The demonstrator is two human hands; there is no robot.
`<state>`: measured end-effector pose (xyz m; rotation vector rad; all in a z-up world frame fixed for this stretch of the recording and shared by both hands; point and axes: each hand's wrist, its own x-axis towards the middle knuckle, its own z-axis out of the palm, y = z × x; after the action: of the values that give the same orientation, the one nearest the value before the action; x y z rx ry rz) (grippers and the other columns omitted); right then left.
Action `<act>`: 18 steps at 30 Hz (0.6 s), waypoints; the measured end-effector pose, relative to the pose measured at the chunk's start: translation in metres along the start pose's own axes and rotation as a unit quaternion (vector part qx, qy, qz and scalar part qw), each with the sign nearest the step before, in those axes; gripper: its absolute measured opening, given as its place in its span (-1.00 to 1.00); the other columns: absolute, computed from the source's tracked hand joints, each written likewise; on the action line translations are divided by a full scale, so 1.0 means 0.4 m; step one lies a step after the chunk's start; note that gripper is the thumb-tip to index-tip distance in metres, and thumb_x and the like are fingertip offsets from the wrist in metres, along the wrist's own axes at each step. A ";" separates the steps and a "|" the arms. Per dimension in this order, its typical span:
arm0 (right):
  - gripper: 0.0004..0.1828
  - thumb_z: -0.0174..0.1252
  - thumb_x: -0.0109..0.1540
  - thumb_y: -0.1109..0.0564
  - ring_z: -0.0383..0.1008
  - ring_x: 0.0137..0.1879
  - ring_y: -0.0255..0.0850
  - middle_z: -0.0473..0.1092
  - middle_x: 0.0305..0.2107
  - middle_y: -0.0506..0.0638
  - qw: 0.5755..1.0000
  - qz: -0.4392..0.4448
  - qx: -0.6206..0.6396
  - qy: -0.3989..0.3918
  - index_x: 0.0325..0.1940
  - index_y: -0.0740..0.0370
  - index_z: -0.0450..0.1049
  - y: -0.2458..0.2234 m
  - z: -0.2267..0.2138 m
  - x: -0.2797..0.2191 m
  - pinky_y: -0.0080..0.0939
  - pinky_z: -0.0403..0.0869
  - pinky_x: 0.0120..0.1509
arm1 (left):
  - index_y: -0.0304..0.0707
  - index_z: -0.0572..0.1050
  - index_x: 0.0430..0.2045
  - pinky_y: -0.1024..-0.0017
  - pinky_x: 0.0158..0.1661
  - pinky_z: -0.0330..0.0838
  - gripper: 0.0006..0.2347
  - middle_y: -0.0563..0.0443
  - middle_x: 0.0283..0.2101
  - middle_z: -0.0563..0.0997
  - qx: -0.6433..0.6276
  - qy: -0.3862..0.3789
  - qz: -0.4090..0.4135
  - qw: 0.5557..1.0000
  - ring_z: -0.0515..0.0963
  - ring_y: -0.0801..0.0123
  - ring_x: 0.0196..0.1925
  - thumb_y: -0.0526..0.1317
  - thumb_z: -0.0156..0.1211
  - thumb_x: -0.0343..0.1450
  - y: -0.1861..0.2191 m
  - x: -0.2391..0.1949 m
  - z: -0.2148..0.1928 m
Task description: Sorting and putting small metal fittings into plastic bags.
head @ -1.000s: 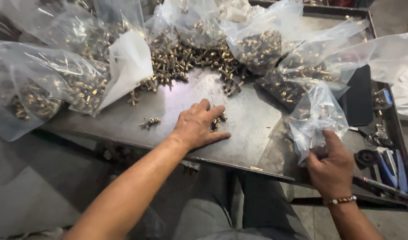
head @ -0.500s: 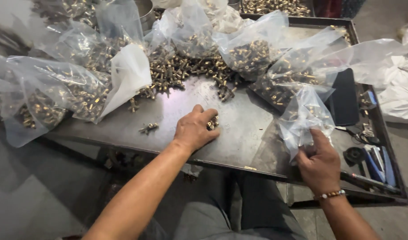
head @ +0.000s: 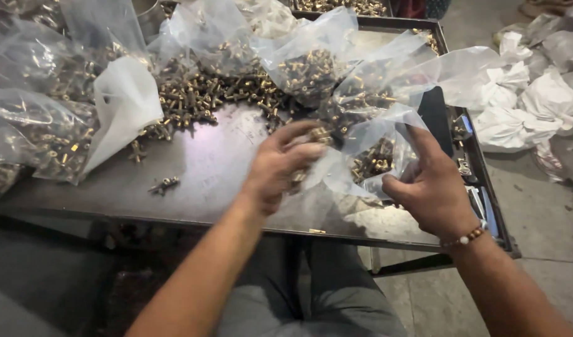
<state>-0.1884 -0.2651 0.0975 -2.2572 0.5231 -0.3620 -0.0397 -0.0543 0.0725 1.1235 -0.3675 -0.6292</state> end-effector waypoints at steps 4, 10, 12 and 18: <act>-0.07 0.32 -0.01 0.23 0.48 -0.32 -0.40 0.49 -0.15 0.02 0.993 -0.113 0.016 0.004 0.45 0.28 0.19 -0.043 -0.010 0.022 -0.32 0.51 -0.27 | -0.25 0.55 0.08 0.53 -0.26 0.58 -0.61 0.02 -0.18 0.62 0.008 -0.083 0.159 0.984 0.59 0.49 -0.27 -0.22 0.39 0.36 -0.038 0.051 0.158; -0.26 0.31 0.05 0.31 0.50 -0.19 -0.31 0.52 -0.18 0.04 1.000 -0.025 -0.019 0.003 0.33 0.28 0.33 -0.022 -0.046 0.044 -0.31 0.49 -0.14 | 0.00 0.52 0.09 0.36 0.08 0.59 -0.69 -0.01 -0.02 0.61 0.349 -0.073 0.371 0.857 0.67 0.28 0.01 -0.08 0.28 0.46 -0.044 0.097 0.206; -0.07 0.25 -0.03 0.37 0.48 -0.07 -0.42 0.45 0.01 -0.07 0.984 -0.055 0.165 -0.029 0.43 0.27 0.16 0.031 -0.049 0.056 -0.41 0.49 -0.09 | 0.07 0.56 0.04 0.29 -0.02 0.55 -0.72 -0.01 -0.04 0.64 0.461 -0.114 0.311 0.823 0.67 0.19 -0.03 -0.06 0.23 0.45 -0.038 0.101 0.173; -0.36 0.24 0.09 0.35 0.49 -0.12 -0.28 0.46 -0.06 0.02 0.980 -0.061 0.190 0.006 0.29 0.40 0.37 -0.003 -0.080 0.091 -0.30 0.54 -0.14 | 0.00 0.64 -0.13 0.29 -0.12 0.56 -0.85 0.03 -0.15 0.70 0.509 -0.120 0.293 0.800 0.70 0.20 -0.13 -0.11 0.23 0.48 0.050 0.056 0.128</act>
<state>-0.1695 -0.3019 0.1229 -1.9206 0.2923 -0.4929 -0.0460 -0.0996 0.1104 1.8257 -1.3276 0.0524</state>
